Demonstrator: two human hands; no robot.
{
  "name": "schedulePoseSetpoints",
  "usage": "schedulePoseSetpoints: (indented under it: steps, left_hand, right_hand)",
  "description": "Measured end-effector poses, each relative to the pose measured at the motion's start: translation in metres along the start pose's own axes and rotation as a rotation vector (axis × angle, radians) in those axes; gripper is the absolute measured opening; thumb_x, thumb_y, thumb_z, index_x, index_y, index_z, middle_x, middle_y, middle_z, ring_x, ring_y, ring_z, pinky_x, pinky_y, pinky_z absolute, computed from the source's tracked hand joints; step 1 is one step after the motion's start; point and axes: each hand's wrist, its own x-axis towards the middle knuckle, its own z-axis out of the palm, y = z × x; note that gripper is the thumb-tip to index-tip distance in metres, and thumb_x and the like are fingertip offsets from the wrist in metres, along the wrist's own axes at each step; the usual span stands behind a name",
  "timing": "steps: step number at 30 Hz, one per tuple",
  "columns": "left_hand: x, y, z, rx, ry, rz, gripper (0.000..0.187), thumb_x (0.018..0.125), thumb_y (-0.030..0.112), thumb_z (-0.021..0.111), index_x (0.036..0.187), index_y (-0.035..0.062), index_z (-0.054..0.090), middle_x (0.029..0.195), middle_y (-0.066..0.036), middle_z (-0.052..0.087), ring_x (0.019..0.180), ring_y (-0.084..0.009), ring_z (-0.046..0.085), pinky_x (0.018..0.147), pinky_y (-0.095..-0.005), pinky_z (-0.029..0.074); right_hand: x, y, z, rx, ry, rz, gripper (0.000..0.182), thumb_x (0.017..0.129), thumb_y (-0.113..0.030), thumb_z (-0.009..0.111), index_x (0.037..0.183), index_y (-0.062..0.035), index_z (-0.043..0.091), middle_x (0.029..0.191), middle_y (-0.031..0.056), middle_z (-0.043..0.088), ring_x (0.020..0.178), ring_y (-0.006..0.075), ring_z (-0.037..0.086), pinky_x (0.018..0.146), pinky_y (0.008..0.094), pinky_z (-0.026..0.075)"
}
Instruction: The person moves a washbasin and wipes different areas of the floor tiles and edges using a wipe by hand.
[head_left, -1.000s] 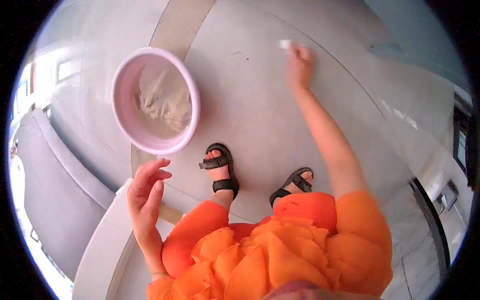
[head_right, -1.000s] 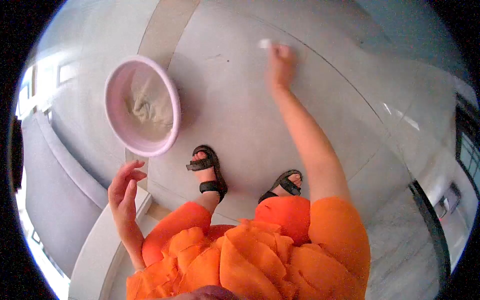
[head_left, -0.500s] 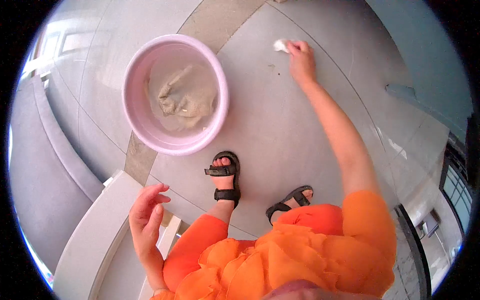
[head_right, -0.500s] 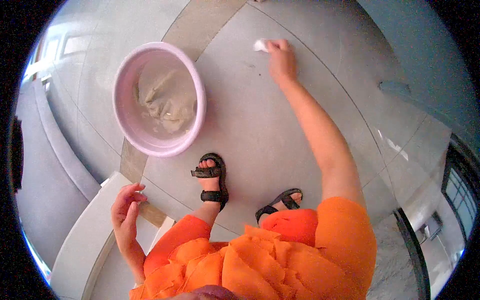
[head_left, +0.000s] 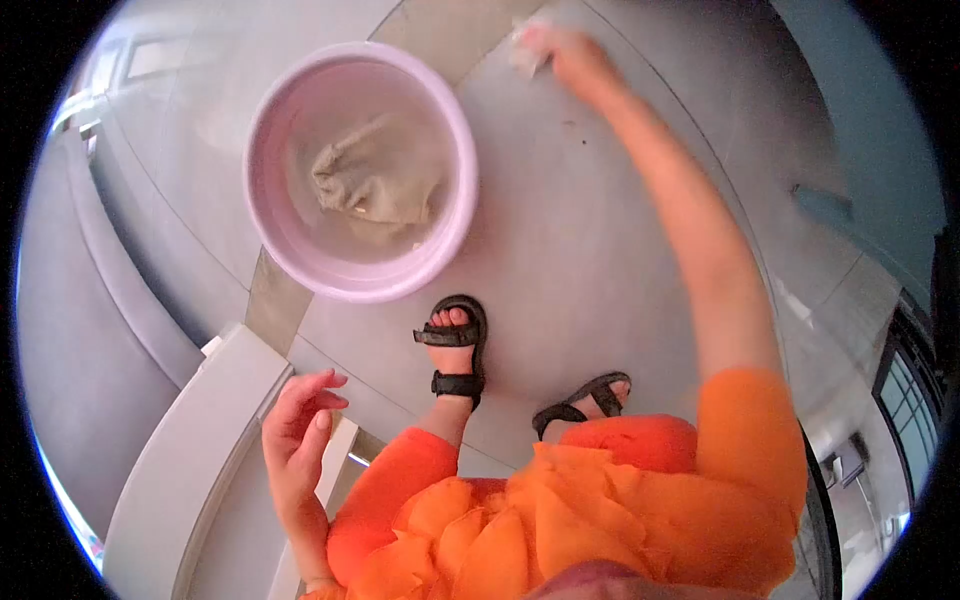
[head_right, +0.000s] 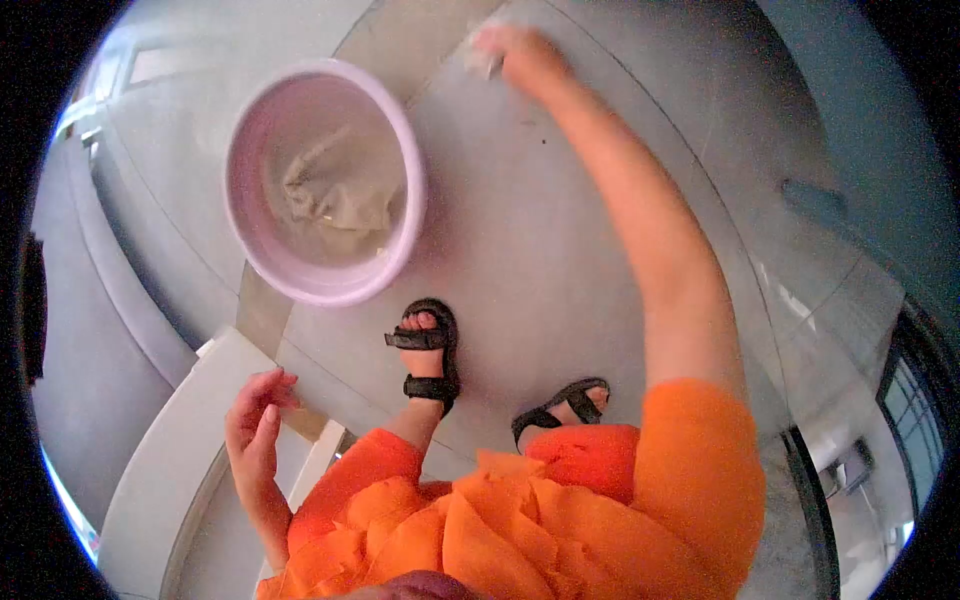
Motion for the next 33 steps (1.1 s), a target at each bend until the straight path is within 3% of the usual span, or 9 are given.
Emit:
schedulePoseSetpoints:
  steps: [1,4,7,10,12,15,20,29,33]
  left_hand:
    - [0.001,0.002,0.001,0.005,-0.026,0.002,0.033,0.084,0.016,0.059,0.113,-0.0008,0.055,0.106,-0.01,0.056,0.086,-0.0141,0.056,0.079,-0.0269,0.044]
    - [0.002,0.009,0.006,0.021,-0.05,-0.012,0.033,0.084,0.015,0.059,0.114,-0.0007,0.055,0.106,-0.01,0.056,0.087,-0.0142,0.056,0.079,-0.027,0.044]
    - [0.003,0.014,0.011,0.033,-0.057,0.026,0.033,0.084,0.014,0.058,0.114,-0.0006,0.054,0.105,-0.01,0.056,0.088,-0.0145,0.056,0.079,-0.0269,0.044]
    - [0.002,0.015,0.016,0.043,-0.067,0.051,0.033,0.084,0.013,0.057,0.114,-0.0008,0.054,0.105,-0.01,0.057,0.088,-0.0147,0.056,0.079,-0.027,0.044]
    - [-0.001,0.015,0.018,0.046,-0.083,0.044,0.032,0.085,0.012,0.057,0.114,-0.0009,0.054,0.105,-0.01,0.057,0.088,-0.0147,0.056,0.079,-0.0271,0.044]
    - [-0.004,0.014,0.02,0.045,-0.108,0.047,0.032,0.085,0.012,0.056,0.114,-0.0011,0.055,0.105,-0.01,0.057,0.088,-0.0146,0.055,0.08,-0.0272,0.044]
    - [-0.008,0.011,0.022,0.049,-0.101,0.048,0.032,0.085,0.013,0.057,0.114,-0.0012,0.054,0.105,-0.01,0.057,0.088,-0.0146,0.055,0.079,-0.0273,0.044]
    - [-0.013,0.011,0.024,0.062,-0.136,0.063,0.032,0.085,0.011,0.056,0.114,-0.0014,0.054,0.105,-0.011,0.057,0.088,-0.0153,0.055,0.08,-0.0276,0.044]
    - [-0.015,0.013,0.027,0.101,-0.143,0.088,0.034,0.084,0.015,0.056,0.114,-0.0008,0.054,0.105,-0.009,0.058,0.086,-0.0141,0.054,0.081,-0.0274,0.043]
  right_hand:
    - [0.014,-0.003,-0.014,0.098,-0.023,0.195,0.034,0.082,-0.003,0.042,0.106,-0.014,0.064,0.118,0.006,0.057,0.109,0.0262,0.05,0.095,0.0345,0.039]
    - [0.012,0.022,0.041,0.186,0.198,-0.069,0.038,0.078,0.003,0.043,0.106,-0.013,0.064,0.121,0.0037,0.055,0.111,0.0264,0.05,0.096,0.0331,0.038]
    - [-0.047,0.006,0.046,-0.218,-0.017,-0.582,0.038,0.078,0.004,0.043,0.106,-0.0106,0.063,0.121,0.006,0.055,0.113,0.0257,0.049,0.095,0.0316,0.038]
    - [-0.074,0.028,0.011,-0.238,-0.393,-0.643,0.037,0.082,0.004,0.04,0.11,-0.0088,0.061,0.121,0.0084,0.055,0.114,0.0253,0.049,0.096,0.0318,0.038]
    - [-0.069,0.043,-0.014,0.27,-0.473,-0.147,0.04,0.082,0.005,0.04,0.114,-0.0095,0.059,0.122,0.009,0.054,0.113,0.0254,0.05,0.097,0.0333,0.038]
    - [-0.071,0.018,-0.071,0.089,0.093,0.173,0.04,0.077,0.004,0.042,0.107,-0.011,0.063,0.115,0.0094,0.059,0.111,0.0274,0.052,0.096,0.0357,0.038]
    - [-0.109,0.07,-0.012,-0.416,0.547,-0.053,0.026,0.082,-0.008,0.047,0.102,-0.0073,0.063,0.113,0.012,0.059,0.107,0.0321,0.051,0.094,0.0387,0.038]
    - [-0.155,-0.003,0.036,-0.225,0.346,0.137,0.017,0.08,-0.02,0.06,0.092,-0.0082,0.065,0.11,0.009,0.056,0.102,0.0323,0.05,0.089,0.0398,0.04]
    - [-0.186,-0.001,0.056,-0.273,0.41,-0.035,0.017,0.078,-0.013,0.061,0.094,-0.0087,0.063,0.107,0.0077,0.055,0.1,0.0306,0.051,0.087,0.0388,0.041]
